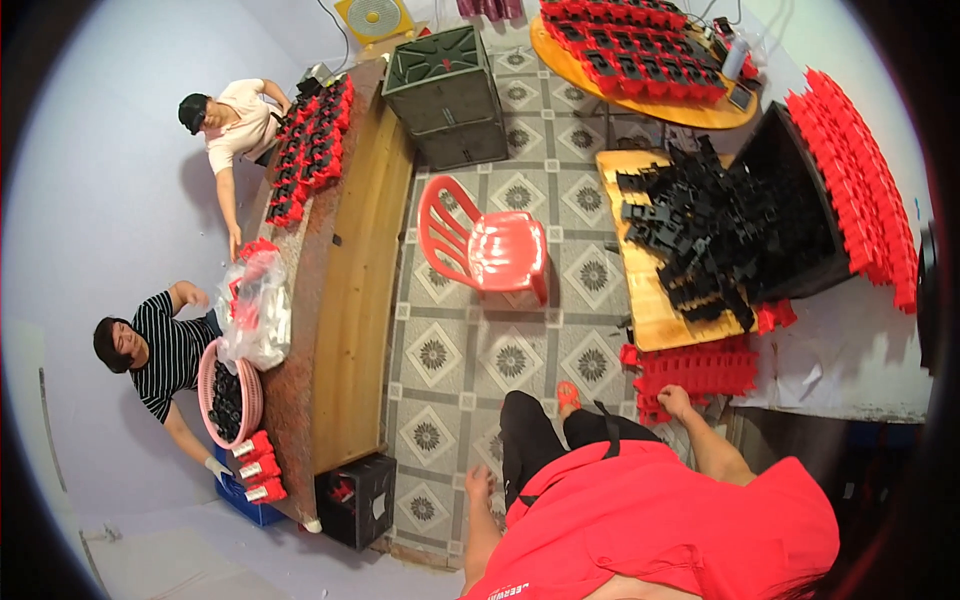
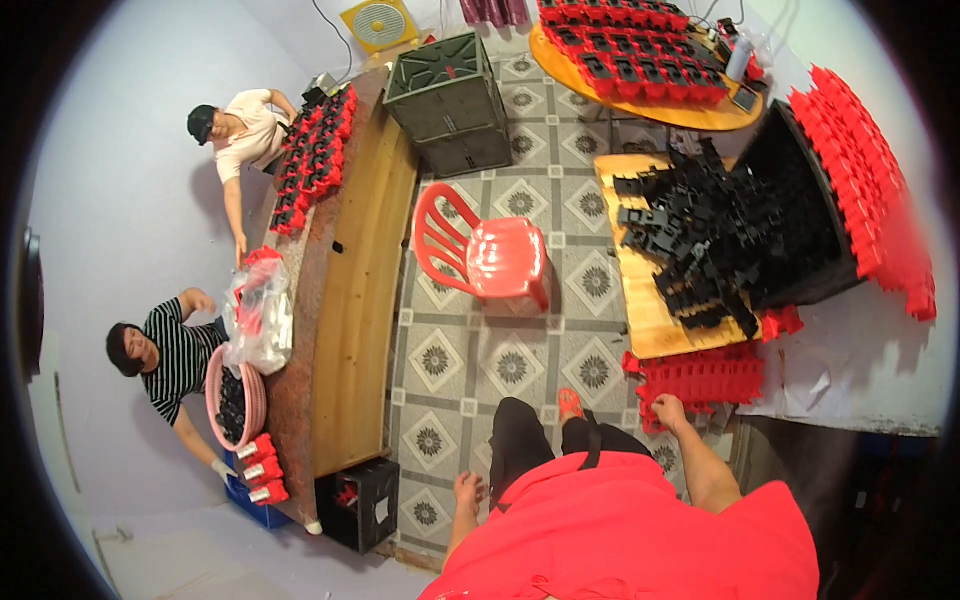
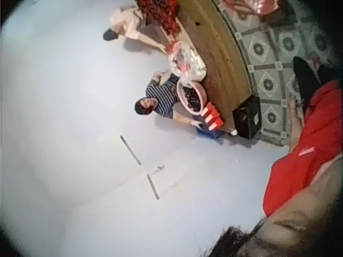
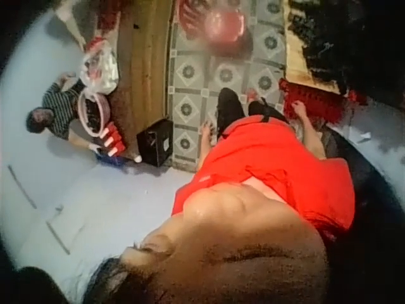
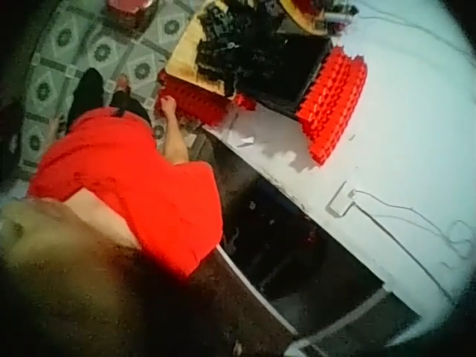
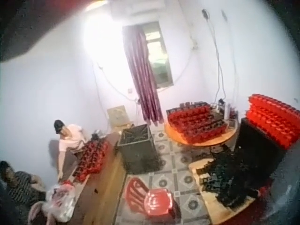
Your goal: The person assembles red plastic tracks and black plastic brackets by snapping the plastic components together by hand.
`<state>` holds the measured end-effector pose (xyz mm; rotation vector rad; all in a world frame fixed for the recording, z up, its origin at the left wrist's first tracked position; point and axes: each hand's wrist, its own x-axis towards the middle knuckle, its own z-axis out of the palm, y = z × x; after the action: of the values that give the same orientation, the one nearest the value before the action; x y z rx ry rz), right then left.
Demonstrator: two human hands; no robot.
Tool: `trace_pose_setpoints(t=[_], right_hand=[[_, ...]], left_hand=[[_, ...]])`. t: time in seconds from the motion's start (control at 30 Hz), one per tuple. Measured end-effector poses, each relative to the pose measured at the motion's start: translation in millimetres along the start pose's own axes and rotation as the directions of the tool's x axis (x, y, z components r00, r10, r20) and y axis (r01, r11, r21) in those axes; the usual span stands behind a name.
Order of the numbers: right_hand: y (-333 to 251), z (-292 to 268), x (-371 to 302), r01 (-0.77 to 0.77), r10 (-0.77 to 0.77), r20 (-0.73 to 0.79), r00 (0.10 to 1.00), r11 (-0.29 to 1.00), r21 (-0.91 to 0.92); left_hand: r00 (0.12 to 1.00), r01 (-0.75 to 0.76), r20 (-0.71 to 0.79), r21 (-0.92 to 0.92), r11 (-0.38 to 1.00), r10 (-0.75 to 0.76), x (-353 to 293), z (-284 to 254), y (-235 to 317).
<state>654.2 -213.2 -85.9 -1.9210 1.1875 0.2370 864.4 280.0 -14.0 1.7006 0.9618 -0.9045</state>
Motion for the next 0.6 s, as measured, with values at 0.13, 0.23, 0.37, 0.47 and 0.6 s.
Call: trace_pose_setpoints(t=[0.13, 0.23, 0.37, 0.47, 0.6], right_hand=[[-77.8, 17.7, -5.4, -0.13, 0.137, -0.034, 0.99, 0.979, 0.158], [-121.4, 35.7, -9.9, -0.186, 0.195, -0.054, 0.979, 0.972, 0.146], [-156.5, 76.7, 9.5, -0.289, 0.291, 0.001, 0.957, 0.951, 0.112], [-200.7, 99.3, 18.7, -0.119, 0.122, -0.11, 0.986, 0.992, 0.033], [-301.5, 98.2, 12.9, -0.11, 0.164, -0.187, 0.969, 0.957, 0.27]], left_hand=[[0.999, 0.037, 0.013, 0.025, 0.999, -0.038, 46.3, -18.7, 40.7], [0.998, 0.04, 0.044, 0.082, 0.996, -0.044, 86.3, -25.5, 107.9], [0.987, -0.086, 0.142, 0.088, 0.992, 0.073, 138.0, -23.9, 227.5], [0.947, -0.252, 0.254, 0.214, 0.944, 0.195, 170.7, -12.1, 330.0], [0.845, -0.455, 0.418, 0.23, 0.86, 0.335, 216.4, 30.5, 450.4]])
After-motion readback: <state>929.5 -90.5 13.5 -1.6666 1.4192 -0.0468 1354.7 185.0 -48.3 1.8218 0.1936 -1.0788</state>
